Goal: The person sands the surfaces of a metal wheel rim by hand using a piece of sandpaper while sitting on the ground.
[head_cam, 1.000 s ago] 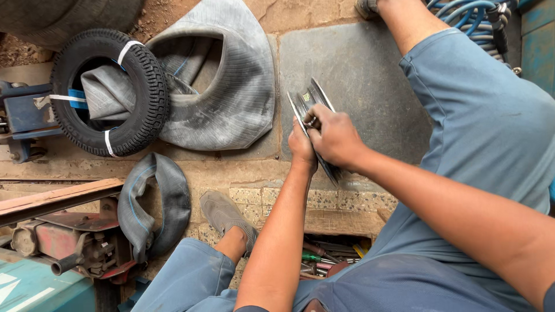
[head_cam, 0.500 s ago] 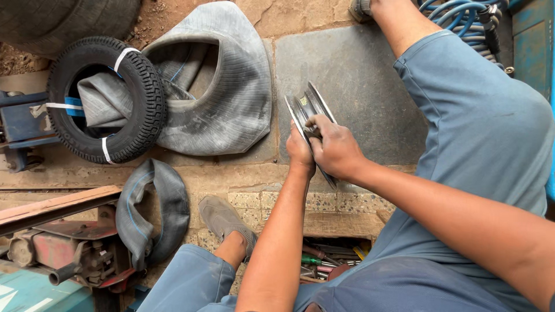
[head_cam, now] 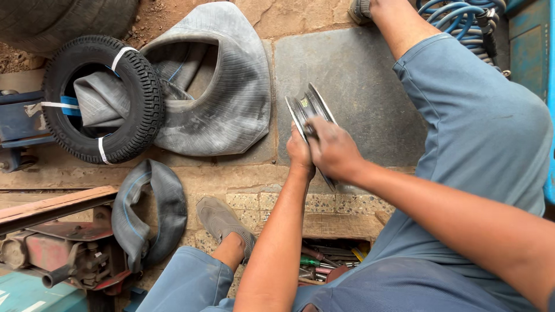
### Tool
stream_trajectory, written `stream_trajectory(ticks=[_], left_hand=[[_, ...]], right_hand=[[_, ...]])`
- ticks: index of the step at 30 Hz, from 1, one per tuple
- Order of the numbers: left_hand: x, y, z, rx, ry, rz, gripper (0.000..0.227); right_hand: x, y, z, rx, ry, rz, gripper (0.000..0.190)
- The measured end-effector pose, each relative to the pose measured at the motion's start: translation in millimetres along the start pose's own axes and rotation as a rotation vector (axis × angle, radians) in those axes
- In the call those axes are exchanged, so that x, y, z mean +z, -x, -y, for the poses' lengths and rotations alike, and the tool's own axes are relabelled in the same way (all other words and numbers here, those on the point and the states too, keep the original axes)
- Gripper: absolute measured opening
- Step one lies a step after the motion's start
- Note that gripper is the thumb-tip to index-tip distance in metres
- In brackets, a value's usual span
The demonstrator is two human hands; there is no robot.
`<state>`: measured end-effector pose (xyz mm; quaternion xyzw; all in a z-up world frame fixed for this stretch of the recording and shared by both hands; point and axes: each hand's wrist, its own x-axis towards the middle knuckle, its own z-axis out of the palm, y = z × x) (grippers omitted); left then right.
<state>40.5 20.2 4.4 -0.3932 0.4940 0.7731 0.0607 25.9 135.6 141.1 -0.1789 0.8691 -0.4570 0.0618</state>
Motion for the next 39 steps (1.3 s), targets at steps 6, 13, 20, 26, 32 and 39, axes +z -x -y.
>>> stream_trajectory(ticks=[6,13,20,26,32,39], left_hand=[[3,9,-4,0.069,-0.068,0.008,0.069],[-6,0,17,0.055,-0.085,-0.001,0.068],[-6,-12,14,0.057,-0.102,0.017,0.067],[-3,-9,-1,0.039,-0.121,0.03,0.067],[1,1,-13,0.01,0.048,0.053,0.062],[-3,3,-21,0.015,-0.029,0.006,0.063]], right_hand=[[19,-120,-3,0.096,0.15,0.073,0.037],[1,-5,-6,0.116,-0.042,0.029,0.03],[40,-136,-48,-0.045,0.18,0.038,0.033],[13,-76,-18,0.046,0.078,0.085,0.025],[-13,23,14,0.026,0.009,0.017,0.035],[-21,13,22,0.024,-0.021,0.023,0.028]])
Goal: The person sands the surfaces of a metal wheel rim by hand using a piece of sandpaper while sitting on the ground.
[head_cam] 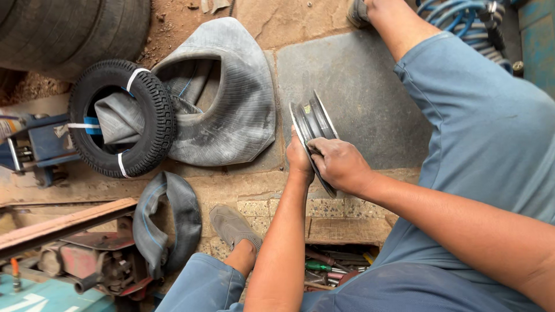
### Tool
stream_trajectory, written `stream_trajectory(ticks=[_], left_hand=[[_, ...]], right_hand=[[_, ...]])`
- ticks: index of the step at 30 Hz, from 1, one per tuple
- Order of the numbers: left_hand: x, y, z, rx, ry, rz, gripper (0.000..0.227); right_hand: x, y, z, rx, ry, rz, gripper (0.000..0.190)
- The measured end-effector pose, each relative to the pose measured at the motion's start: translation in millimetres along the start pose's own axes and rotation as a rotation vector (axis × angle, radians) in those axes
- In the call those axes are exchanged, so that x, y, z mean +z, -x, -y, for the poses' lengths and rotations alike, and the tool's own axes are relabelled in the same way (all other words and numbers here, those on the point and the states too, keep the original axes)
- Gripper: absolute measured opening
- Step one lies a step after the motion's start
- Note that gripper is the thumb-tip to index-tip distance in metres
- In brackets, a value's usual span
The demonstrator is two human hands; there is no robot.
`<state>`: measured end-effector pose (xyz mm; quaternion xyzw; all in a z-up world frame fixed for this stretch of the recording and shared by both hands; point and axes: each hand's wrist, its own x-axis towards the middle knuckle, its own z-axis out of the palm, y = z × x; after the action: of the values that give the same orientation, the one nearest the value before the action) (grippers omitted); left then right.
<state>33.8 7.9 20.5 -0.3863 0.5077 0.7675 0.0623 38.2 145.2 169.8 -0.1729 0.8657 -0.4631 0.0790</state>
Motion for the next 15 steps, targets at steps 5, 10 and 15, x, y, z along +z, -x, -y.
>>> stream_trajectory(ticks=[5,10,15], left_hand=[[-11,-2,1,-0.022,0.036,-0.031,0.06],[-21,-3,-1,0.042,-0.101,-0.08,0.058],[-23,-1,-8,0.006,-0.075,-0.088,0.057]], right_hand=[[6,-1,-4,0.142,-0.001,0.07,0.022],[10,-4,-8,0.146,0.02,0.092,0.016],[11,-9,-7,0.151,-0.011,0.118,0.017]])
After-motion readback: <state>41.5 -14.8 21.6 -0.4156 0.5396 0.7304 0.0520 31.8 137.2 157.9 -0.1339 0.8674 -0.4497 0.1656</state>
